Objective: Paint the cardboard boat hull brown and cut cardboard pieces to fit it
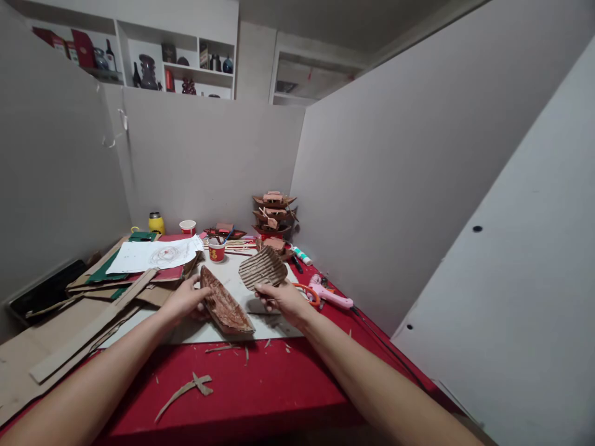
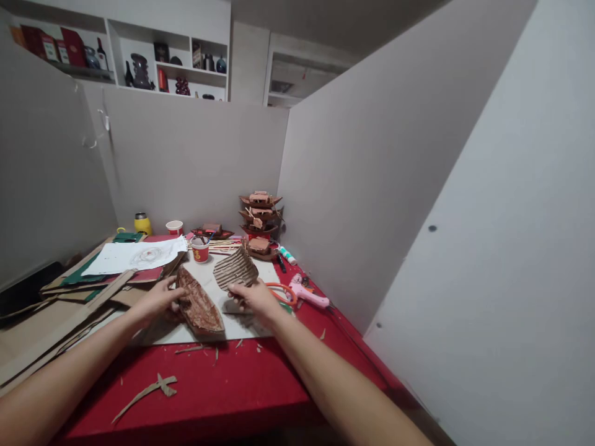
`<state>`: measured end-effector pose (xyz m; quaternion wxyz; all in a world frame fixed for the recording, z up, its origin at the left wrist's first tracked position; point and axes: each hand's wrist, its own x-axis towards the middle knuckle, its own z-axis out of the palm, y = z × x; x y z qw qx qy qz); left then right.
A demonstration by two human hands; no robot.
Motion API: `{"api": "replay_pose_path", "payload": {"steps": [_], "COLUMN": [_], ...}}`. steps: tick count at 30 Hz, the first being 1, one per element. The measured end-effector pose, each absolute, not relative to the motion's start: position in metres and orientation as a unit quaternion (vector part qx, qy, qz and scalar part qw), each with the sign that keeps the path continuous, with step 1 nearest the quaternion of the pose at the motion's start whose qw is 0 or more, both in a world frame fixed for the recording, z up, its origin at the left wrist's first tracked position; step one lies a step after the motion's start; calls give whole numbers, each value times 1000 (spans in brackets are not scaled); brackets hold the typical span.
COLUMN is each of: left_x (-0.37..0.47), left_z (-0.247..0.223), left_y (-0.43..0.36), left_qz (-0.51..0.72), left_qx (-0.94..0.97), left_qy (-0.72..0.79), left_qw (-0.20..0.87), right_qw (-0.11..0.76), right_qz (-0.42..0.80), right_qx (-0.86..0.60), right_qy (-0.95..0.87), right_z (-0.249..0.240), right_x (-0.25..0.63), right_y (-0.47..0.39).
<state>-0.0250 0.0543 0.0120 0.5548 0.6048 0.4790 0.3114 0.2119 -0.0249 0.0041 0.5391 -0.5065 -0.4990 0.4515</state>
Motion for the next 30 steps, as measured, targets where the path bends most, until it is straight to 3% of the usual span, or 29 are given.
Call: {"api": "replay_pose_path", "payload": {"steps": [6,17,24,30], "left_x": [-41,-11,-12,-13], "left_z": [42,36,36,41], "left_y": [55,9,9,6], "left_qz": [467,351,359,343], "left_qx": [626,637,636,661], "left_qy": [434,295,287,265], "left_qw": [449,620,620,613], "right_qw": [462,364,475,511], "right_qz": [555,601,486,331], "right_qx": [-470,-418,-442,-448], "right_qy": [-507,-577,-586,-655], "right_z": [11,18,14,16], "right_x": [211,180,183,188], "right_y": [-39,-64,-58,-63]}}
